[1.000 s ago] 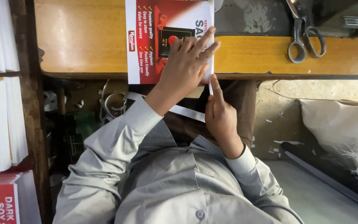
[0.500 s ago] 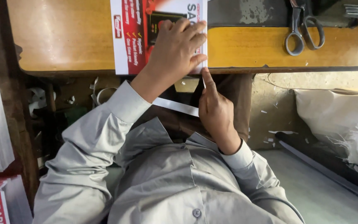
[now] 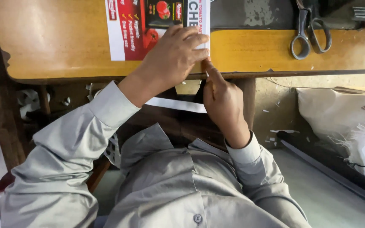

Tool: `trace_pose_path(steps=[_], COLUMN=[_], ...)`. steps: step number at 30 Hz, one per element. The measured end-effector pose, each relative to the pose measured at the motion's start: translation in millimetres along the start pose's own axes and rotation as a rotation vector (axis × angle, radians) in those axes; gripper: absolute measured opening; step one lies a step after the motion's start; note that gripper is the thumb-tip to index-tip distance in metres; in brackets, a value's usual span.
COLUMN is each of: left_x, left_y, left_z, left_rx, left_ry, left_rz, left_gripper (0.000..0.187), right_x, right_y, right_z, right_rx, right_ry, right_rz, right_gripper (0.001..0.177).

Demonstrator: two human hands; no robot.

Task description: The person repeatedly aligns a white plastic strip along the edge of printed sachet sheets and feeds them through a sewing machine to stitch the edges. They handle multiple sachet designs one at a time, guiding the strip and sheet under the needle, then removing the stitched piece and repeating the process.

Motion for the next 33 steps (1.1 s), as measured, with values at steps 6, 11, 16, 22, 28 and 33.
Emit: trace_pose_path(steps=[6,11,16,22,28,33], left_x=[13,24,38,53,64,79], left_y=[-3,1,8,7,-7,9], left_z=[-9,-16,-20,-27,-34,-39], left_rx=[-0.019,-0.048,-0.123,-0.100,-0.327,-0.269], left_ry=[-0.011,-0.034,-0.015,-0.037,0.020,-0.029], left_rz=[0.015,0.003,-0.003,-0.013,0.044,0.041], left_gripper=[0.021,0.022,0.019,0.023,0.019,0.017], right_x=[7,5,1,-2,-12,-14], right_y=[-6,-7,-5,-4,0,3], right_z=[-19,-37,-51,-69,-92,-104], right_rx=[-0.032,0.019,0.036,0.019,0.031,0.043], right_ry=[-0.066,-0.042,0.000,-0.007,0.061,0.061], right_rz=[0.010,0.056,0.066,0.031,0.013,0.001], right_gripper=[0.047,0.047,0.047,0.047,0.048,0.046])
Point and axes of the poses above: each hand's wrist, its own z-axis away from the middle knuckle, its own y-axis out of the palm, x = y × z, the point moved 7 cm from there along -z, towards the middle knuckle, and after that the axes turned 6 degrees about -z, right-handed, at the moved point
